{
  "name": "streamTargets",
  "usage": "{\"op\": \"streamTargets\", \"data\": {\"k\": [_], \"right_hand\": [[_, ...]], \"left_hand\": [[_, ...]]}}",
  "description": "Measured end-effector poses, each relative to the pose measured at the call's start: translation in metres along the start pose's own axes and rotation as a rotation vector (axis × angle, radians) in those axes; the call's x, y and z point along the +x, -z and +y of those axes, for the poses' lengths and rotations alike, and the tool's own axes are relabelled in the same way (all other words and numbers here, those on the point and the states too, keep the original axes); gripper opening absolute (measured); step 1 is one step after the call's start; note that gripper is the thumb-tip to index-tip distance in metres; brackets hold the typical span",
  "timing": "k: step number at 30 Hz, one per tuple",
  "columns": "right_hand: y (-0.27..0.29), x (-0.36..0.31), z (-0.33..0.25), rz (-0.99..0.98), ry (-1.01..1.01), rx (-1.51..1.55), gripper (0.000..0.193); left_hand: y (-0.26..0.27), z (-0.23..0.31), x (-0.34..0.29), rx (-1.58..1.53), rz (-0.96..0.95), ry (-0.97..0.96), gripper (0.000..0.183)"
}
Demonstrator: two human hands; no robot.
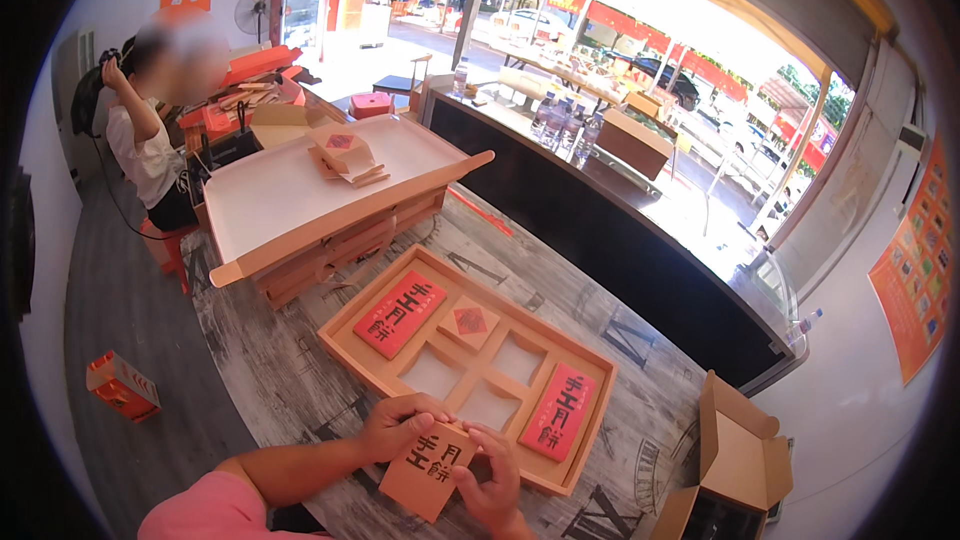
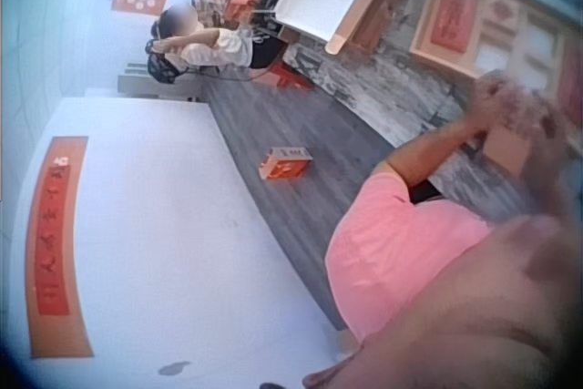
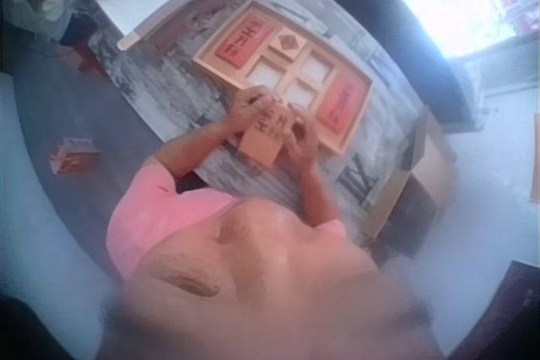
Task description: The person assembles cardboard gift boxes by folding paper inserts, placing them into a wooden tray, and then folding and placing small paper box lids onto the tray sections.
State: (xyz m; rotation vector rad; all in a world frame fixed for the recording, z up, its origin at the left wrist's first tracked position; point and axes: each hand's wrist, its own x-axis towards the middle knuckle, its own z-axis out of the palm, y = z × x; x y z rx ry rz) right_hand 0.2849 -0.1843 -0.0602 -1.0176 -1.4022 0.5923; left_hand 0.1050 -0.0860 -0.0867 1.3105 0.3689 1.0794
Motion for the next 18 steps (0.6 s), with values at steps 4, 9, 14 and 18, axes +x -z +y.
{"op": "streamTargets", "data": {"k": [4, 9, 14, 18], "right_hand": [[0.001, -0.008, 0.017, -0.012, -0.009, -0.025, 0.045], [0.009, -0.007, 0.003, 0.172, -0.441, 0.189, 0.039], [0.026, 0.0, 0.01, 0.213, -0.654, 0.453, 0.043], [0.039, -0.007, 0.04, 0.182, -0.668, 0.708, 0.044]], "left_hand": [[0.001, -0.002, -0.005, 0.003, -0.045, 0.045, 0.033], [0.002, 0.003, 0.002, 0.071, -0.113, -0.097, 0.04], [0.003, 0.026, 0.006, 0.189, -0.31, -0.266, 0.064], [0.004, 0.031, 0.008, 0.304, -0.308, -0.336, 0.073]]}}
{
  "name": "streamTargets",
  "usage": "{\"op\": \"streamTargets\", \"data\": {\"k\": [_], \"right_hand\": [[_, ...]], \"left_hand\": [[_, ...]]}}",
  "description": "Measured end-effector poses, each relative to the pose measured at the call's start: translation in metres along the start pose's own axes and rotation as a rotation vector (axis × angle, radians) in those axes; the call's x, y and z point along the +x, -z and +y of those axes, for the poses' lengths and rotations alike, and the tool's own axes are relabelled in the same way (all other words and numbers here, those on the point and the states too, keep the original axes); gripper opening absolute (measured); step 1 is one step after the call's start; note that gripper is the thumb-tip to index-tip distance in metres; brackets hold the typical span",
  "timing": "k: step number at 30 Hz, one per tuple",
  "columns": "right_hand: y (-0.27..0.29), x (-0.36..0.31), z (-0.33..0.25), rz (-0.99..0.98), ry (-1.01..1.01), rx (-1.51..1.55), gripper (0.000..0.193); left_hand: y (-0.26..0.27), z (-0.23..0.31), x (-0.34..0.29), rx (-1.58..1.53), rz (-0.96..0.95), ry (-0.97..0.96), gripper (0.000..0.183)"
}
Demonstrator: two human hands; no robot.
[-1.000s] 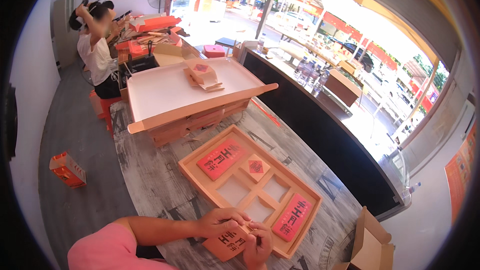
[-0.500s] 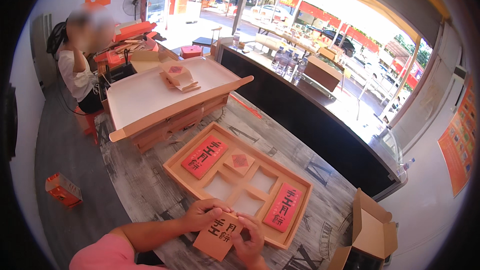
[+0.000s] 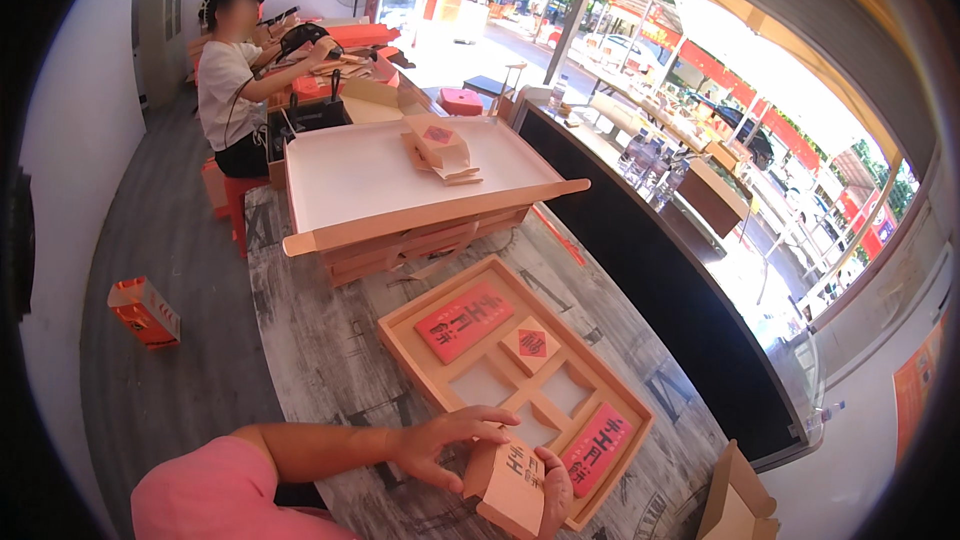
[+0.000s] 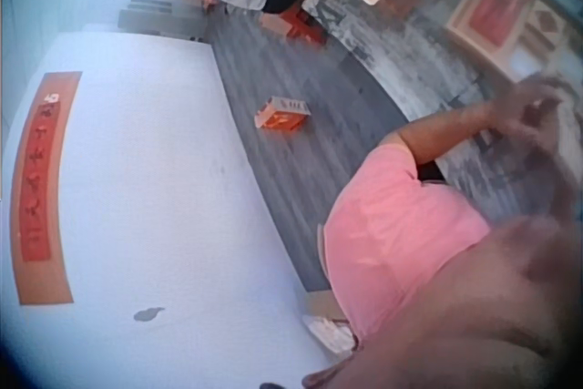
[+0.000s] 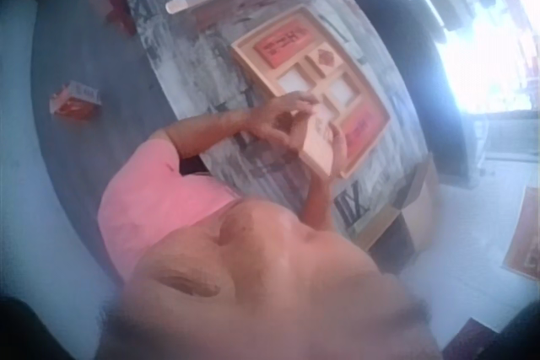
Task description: The person assembles cardboard gift boxes by folding paper inserts, placing them into a wooden tray, and then folding and placing small paper box lids onto the tray sections.
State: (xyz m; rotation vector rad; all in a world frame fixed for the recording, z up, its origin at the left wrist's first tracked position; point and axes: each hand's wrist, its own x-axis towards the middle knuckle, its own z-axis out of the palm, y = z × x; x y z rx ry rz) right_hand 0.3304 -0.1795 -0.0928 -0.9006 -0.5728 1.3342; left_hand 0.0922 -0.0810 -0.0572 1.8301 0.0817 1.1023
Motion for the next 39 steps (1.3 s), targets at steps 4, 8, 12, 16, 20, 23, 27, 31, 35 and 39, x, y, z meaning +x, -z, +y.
{"op": "streamTargets", "data": {"k": [4, 8, 12, 16, 20, 23, 27, 31, 35, 39], "right_hand": [[-0.009, -0.004, 0.005, -0.054, 0.024, 0.055, 0.039], [-0.015, -0.009, -0.001, -0.15, 0.045, -0.016, 0.07], [-0.024, -0.007, -0.007, -0.192, 0.372, -0.71, 0.093], [-0.026, -0.008, -0.011, -0.228, 0.417, -0.764, 0.083], [-0.027, -0.014, -0.011, -0.205, 0.444, -0.761, 0.072], [-0.023, -0.014, -0.006, -0.226, 0.509, -0.672, 0.069], [-0.035, -0.024, -0.007, -0.083, 0.489, -0.691, 0.069], [-0.037, -0.027, -0.007, -0.021, 0.486, -0.782, 0.066], [-0.028, -0.031, -0.008, 0.006, 0.505, -0.909, 0.062], [-0.012, -0.029, -0.005, 0.017, 0.547, -1.131, 0.059]], "left_hand": [[0.002, -0.011, -0.004, 0.092, -0.017, -0.081, 0.074], [-0.003, -0.017, -0.005, 0.094, 0.025, -0.038, 0.065], [-0.006, -0.017, -0.013, -0.175, 0.142, 0.201, 0.053], [-0.006, -0.022, -0.013, -0.117, 0.128, 0.175, 0.051], [-0.005, -0.028, -0.01, 0.054, 0.067, 0.057, 0.055], [-0.018, -0.029, -0.015, -0.002, 0.093, 0.122, 0.053], [-0.014, -0.023, -0.014, 0.057, 0.05, 0.124, 0.061], [-0.015, -0.015, -0.013, 0.138, 0.124, 0.005, 0.064], [-0.025, -0.023, -0.017, 0.144, 0.217, -0.186, 0.06], [-0.022, -0.018, -0.016, 0.185, 0.162, -0.183, 0.051]]}}
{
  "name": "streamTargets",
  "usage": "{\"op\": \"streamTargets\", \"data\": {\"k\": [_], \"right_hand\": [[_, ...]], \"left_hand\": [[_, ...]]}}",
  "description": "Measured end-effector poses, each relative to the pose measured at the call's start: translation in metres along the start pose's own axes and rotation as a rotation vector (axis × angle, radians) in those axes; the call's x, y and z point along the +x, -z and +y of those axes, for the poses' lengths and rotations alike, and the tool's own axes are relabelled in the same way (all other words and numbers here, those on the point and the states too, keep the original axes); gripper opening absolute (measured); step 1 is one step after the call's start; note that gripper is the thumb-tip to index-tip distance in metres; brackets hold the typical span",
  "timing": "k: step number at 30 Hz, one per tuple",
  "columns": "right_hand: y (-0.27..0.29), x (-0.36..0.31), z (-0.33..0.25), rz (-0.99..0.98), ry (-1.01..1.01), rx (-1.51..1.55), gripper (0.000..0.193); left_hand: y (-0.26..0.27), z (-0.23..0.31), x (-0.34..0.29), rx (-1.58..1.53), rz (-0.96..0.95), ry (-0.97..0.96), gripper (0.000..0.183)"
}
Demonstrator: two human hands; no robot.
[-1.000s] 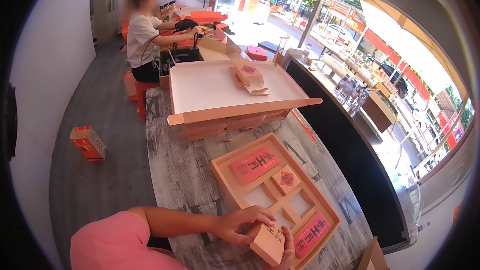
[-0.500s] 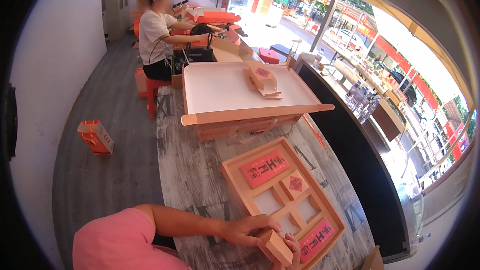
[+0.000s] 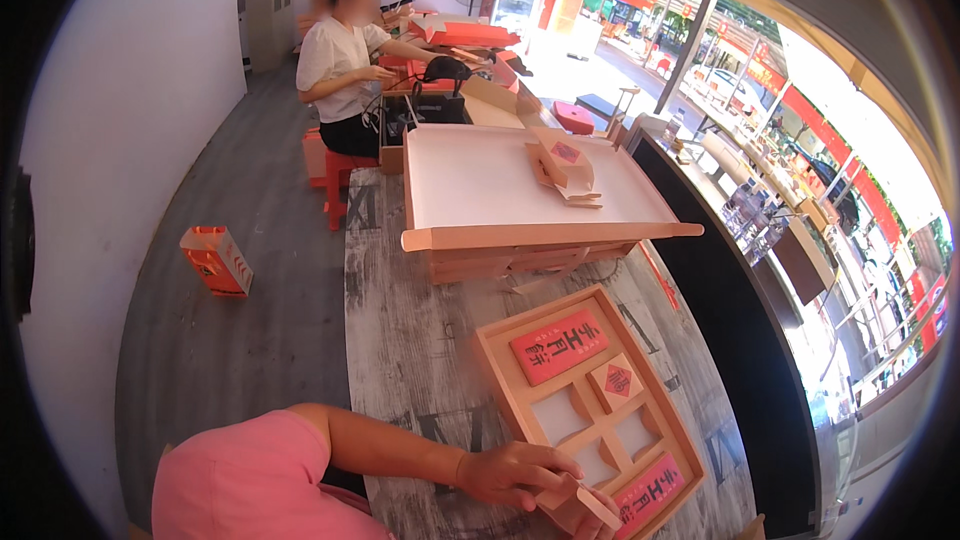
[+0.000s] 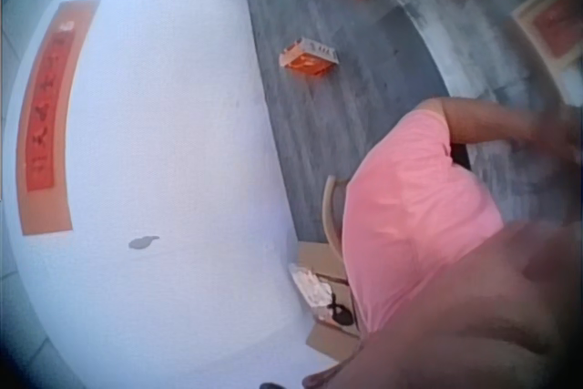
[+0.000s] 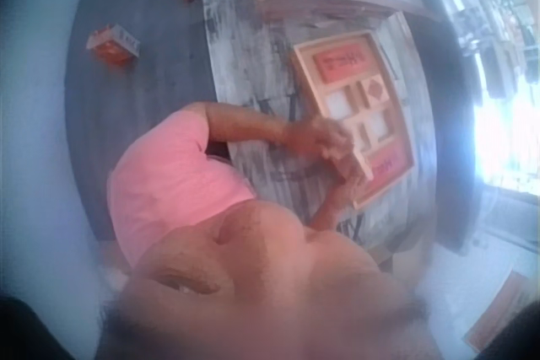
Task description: The person assembles cardboard gift boxes by folding paper inserts, placing them into a wooden tray, and then folding and placing small paper box lids onto the tray sections.
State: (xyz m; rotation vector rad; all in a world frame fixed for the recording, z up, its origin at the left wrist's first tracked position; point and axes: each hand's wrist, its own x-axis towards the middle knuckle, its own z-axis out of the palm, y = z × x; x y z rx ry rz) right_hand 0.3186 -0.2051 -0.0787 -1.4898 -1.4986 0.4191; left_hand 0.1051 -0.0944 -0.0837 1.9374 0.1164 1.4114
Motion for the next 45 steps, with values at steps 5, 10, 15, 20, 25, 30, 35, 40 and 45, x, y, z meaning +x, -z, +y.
{"op": "streamTargets", "data": {"k": [5, 10, 15, 20, 25, 30, 35, 40, 45], "right_hand": [[0.0, 0.0, 0.011, -0.031, 0.029, -0.19, 0.055], [-0.012, 0.007, -0.001, 0.115, 0.332, -0.005, 0.045], [-0.024, 0.004, -0.029, 0.088, 0.133, 0.293, 0.042], [-0.02, 0.004, -0.03, 0.03, -0.001, 0.314, 0.04], [-0.018, 0.004, -0.024, 0.029, -0.063, 0.303, 0.034], [-0.03, 0.0, -0.011, 0.129, -0.064, 0.372, 0.034], [-0.032, 0.006, -0.033, 0.144, -0.151, 0.359, 0.039], [-0.031, 0.008, -0.031, 0.069, -0.068, 0.355, 0.036], [-0.027, 0.009, -0.03, 0.003, -0.017, 0.224, 0.036]], "left_hand": [[-0.005, -0.005, -0.005, -0.026, 0.082, 0.062, 0.052], [0.002, -0.004, -0.001, -0.203, 0.158, 0.23, 0.046], [0.001, -0.006, -0.002, -0.272, 0.12, 0.29, 0.038], [-0.009, -0.006, 0.0, -0.211, 0.211, 0.304, 0.032], [-0.011, -0.016, -0.009, -0.396, 0.197, 0.435, 0.027], [-0.02, -0.015, -0.01, -0.535, 0.328, 0.448, 0.03], [-0.015, -0.016, -0.009, -0.442, 0.254, 0.445, 0.038], [-0.011, -0.013, -0.006, -0.329, 0.242, 0.425, 0.033], [-0.012, -0.012, -0.007, -0.38, 0.277, 0.455, 0.028]]}}
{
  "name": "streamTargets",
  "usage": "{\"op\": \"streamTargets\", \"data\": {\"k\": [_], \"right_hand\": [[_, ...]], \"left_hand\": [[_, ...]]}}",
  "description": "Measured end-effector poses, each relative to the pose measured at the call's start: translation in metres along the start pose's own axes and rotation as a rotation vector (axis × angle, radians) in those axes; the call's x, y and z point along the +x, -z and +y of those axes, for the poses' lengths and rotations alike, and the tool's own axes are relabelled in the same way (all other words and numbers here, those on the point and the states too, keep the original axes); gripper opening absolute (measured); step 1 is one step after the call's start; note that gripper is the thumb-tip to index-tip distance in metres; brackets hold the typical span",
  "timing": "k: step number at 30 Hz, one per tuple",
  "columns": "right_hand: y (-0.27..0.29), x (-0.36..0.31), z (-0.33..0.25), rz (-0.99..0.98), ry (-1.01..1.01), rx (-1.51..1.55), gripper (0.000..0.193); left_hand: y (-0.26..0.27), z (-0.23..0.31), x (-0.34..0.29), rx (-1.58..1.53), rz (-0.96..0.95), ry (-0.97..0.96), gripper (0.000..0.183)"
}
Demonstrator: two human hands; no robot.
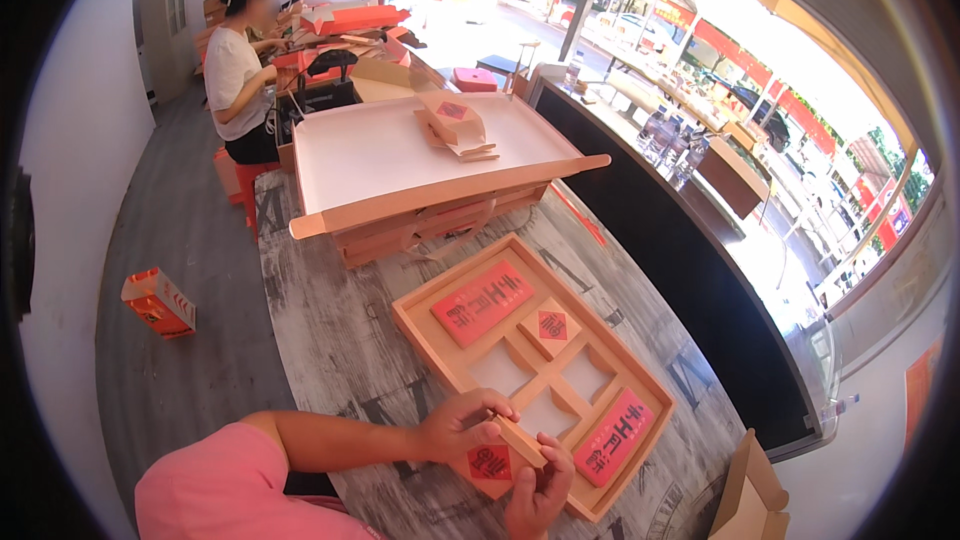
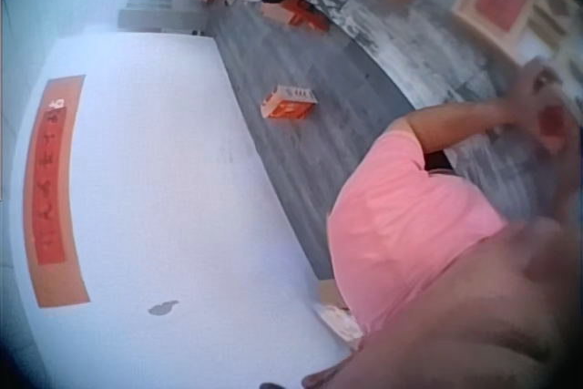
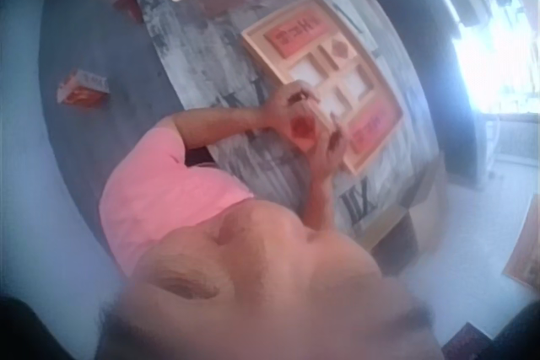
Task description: The person assembles cardboard gift boxes by folding paper inserts, placing them into a wooden tray, and then folding and placing small paper box lids onto the tray sections.
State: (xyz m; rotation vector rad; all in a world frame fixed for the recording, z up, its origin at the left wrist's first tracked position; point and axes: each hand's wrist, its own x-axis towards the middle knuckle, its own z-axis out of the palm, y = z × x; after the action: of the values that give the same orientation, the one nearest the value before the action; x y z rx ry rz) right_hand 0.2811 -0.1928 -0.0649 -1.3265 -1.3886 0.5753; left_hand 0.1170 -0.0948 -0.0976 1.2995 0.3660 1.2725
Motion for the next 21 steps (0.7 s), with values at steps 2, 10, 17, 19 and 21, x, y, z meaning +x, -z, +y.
{"op": "streamTargets", "data": {"k": [2, 10, 17, 19, 21], "right_hand": [[-0.001, 0.002, -0.004, -0.001, 0.032, 0.047, 0.037], [0.0, 0.0, 0.009, 0.02, -0.029, 0.359, 0.023], [-0.003, -0.001, 0.009, 0.014, -0.056, 0.382, 0.024], [-0.004, -0.001, 0.007, 0.022, -0.045, 0.38, 0.023], [-0.005, 0.001, 0.003, 0.024, -0.04, 0.375, 0.023]], "left_hand": [[0.004, 0.002, 0.0, 0.092, -0.042, 0.001, 0.028], [0.002, 0.017, 0.0, 0.228, -0.094, -0.063, 0.026], [0.0, 0.02, 0.001, 0.289, -0.111, -0.114, 0.025], [-0.001, 0.021, 0.003, 0.323, -0.101, -0.156, 0.025], [0.001, 0.02, 0.003, 0.331, -0.089, -0.181, 0.025]]}}
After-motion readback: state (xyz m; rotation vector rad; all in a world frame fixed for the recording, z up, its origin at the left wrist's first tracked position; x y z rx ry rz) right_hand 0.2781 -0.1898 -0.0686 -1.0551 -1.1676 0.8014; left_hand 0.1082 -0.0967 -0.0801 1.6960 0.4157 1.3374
